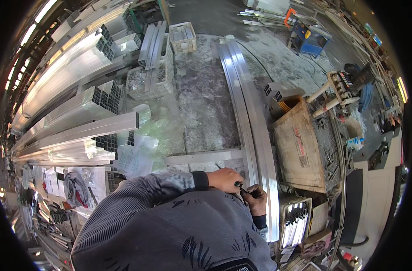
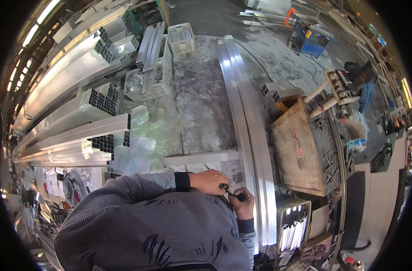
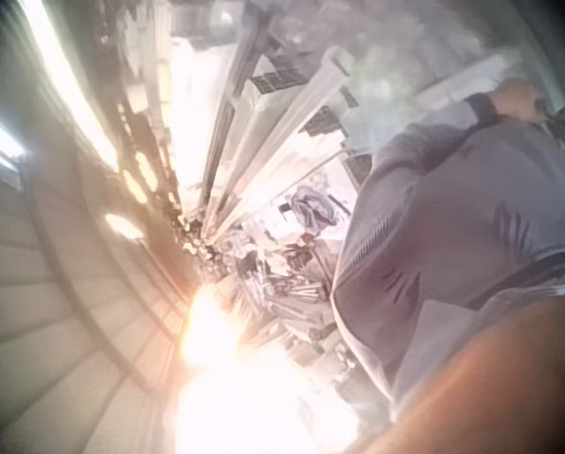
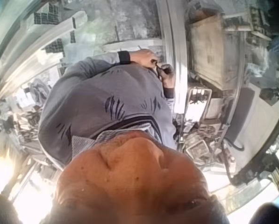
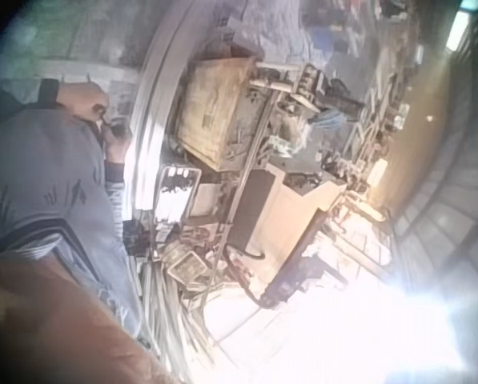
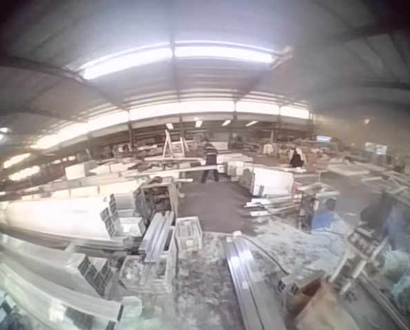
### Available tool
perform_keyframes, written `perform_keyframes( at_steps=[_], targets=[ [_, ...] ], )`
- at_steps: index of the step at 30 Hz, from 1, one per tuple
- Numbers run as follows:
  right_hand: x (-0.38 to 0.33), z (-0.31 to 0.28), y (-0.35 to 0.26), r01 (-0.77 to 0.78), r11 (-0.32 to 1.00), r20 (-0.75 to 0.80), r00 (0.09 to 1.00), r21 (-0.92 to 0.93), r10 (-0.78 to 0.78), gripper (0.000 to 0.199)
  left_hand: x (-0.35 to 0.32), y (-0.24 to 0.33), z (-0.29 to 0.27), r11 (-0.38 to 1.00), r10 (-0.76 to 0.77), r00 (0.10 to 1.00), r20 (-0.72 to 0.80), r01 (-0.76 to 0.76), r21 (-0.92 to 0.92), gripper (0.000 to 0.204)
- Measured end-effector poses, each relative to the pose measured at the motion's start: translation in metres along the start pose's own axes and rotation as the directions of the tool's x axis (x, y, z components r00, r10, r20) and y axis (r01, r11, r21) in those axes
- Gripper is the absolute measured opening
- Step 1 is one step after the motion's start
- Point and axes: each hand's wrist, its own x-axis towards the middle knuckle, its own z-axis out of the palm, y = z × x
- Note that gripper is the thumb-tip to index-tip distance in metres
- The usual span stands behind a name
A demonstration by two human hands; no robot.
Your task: The person measures and marks aluminum profiles with a tape measure, then uses a miter saw to cut them to length. They repeatedly measure, mark, and cut multiple pieces in a workshop setting.
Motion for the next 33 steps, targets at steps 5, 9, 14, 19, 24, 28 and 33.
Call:
perform_keyframes(
  at_steps=[5,9,14,19,24,28,33],
  targets=[
    [0.035,-0.018,-0.002,-0.045,0.995,0.086,0.996,0.089,0.038,0.015,0.026,-0.004,-0.012,0.998,0.015,0.998,-0.06,-0.019,-0.059,0.03],
    [0.062,-0.024,-0.011,0.008,0.992,0.078,0.997,0.126,-0.018,0.011,0.045,-0.008,-0.029,0.999,-0.012,0.999,-0.037,0.01,-0.035,0.032],
    [0.085,-0.034,-0.024,-0.025,0.978,-0.03,0.999,0.207,0.032,0.006,0.071,-0.021,-0.056,0.995,-0.028,0.998,0.058,0.034,-0.09,0.036],
    [0.124,-0.044,-0.017,-0.133,0.932,-0.191,0.96,0.337,0.206,0.007,0.096,-0.056,-0.094,0.996,0.04,0.996,0.077,-0.033,-0.088,0.033],
    [0.198,-0.038,-0.008,-0.273,0.902,-0.318,0.868,0.335,0.381,0.005,0.121,-0.124,-0.146,0.97,0.205,0.978,-0.042,-0.209,-0.126,0.03],
    [0.29,-0.009,-0.021,-0.322,0.907,-0.378,0.831,0.271,0.408,0.01,0.133,-0.189,-0.206,0.932,0.167,0.979,-0.119,-0.196,-0.304,0.029],
    [0.406,0.037,-0.064,-0.394,0.918,-0.314,0.866,0.049,0.389,0.018,0.117,-0.265,-0.306,0.887,-0.055,0.977,-0.204,-0.045,-0.459,0.035]
  ],
)
